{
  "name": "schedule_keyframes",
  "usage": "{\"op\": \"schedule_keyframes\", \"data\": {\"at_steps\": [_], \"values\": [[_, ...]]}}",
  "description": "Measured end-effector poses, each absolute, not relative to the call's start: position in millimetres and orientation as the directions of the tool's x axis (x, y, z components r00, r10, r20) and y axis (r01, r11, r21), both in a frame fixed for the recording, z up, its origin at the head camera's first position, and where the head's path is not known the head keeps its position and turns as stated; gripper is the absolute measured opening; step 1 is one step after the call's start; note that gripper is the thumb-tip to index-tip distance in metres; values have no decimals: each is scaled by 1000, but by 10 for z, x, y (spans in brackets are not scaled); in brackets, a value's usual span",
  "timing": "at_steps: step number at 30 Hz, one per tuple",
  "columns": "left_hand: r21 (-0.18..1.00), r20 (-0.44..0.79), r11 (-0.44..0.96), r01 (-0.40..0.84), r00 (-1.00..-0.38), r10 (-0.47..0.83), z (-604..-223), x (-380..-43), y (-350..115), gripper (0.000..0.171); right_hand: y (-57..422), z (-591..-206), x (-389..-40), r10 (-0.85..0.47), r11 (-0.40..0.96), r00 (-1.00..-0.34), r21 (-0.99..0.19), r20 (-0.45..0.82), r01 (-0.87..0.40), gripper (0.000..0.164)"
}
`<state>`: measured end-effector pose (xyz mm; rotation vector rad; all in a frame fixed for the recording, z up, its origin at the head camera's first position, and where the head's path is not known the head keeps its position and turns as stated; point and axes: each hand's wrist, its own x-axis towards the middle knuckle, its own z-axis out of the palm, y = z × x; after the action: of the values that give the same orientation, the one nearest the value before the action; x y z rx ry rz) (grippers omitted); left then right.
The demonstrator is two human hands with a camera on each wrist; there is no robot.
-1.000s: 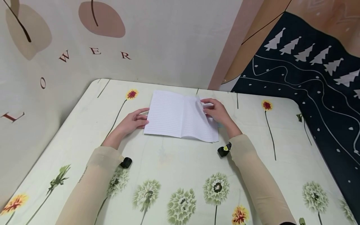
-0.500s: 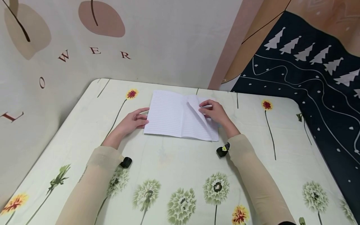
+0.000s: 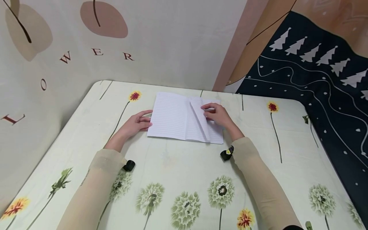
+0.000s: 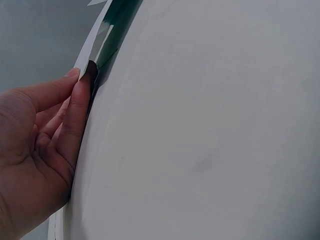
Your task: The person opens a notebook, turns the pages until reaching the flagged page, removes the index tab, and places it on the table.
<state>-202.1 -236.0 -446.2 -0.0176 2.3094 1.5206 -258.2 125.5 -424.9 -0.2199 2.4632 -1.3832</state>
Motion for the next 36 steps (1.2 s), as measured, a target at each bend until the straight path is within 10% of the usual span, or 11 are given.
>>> {"op": "schedule_keyframes", "data": {"at_steps": [36], "values": [[896,-300,395,-204,-933,199,-4471,-2020,-2353,63,1125,-4290,-2571,-253,552,-955,-834,-155,-11,38]]}}
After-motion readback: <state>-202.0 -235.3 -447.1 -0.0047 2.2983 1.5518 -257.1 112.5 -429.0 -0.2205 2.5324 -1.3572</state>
